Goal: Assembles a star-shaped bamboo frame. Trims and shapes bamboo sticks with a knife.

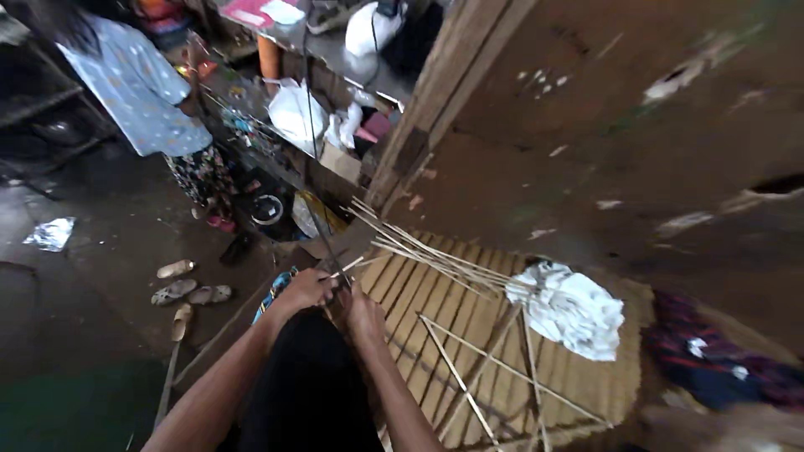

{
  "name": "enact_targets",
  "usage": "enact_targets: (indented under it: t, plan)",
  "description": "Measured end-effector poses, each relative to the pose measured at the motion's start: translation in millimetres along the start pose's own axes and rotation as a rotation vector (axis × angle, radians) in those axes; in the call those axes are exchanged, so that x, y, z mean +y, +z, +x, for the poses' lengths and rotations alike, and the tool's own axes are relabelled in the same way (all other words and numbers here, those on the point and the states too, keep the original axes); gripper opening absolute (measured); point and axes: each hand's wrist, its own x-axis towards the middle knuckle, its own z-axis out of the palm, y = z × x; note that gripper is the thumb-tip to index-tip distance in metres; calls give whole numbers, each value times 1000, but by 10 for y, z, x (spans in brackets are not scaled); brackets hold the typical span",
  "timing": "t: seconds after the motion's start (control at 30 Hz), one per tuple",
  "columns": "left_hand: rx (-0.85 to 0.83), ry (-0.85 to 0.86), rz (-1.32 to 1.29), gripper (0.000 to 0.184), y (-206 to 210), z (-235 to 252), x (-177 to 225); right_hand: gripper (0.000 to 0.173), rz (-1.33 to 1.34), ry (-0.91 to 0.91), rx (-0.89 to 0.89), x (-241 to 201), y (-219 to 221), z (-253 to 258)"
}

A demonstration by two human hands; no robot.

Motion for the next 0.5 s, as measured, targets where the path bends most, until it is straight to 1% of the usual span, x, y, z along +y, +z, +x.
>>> enact_targets:
  t: [0.07,0.1,0.17,0.27,0.4,0.5]
  plan:
    - [-27,12,-113,34,-28,-122,85,38,15,-55,61,-3,-75,-106]
    - [-32,30,-123,33,-38,-175,115,37,30,-84,89,4,-96,-164]
    - [-10,64,-58,32,-7,-282,159,35,43,-131,131,44,-98,-296]
    - [28,90,66,32,149,-486,157,31,55,-171,200,134,-35,-542]
    - [60,65,181,35,377,-745,205,32,72,-150,217,212,7,-843]
    - [77,105,231,35,457,-839,227,30,115,-151,235,264,12,-949]
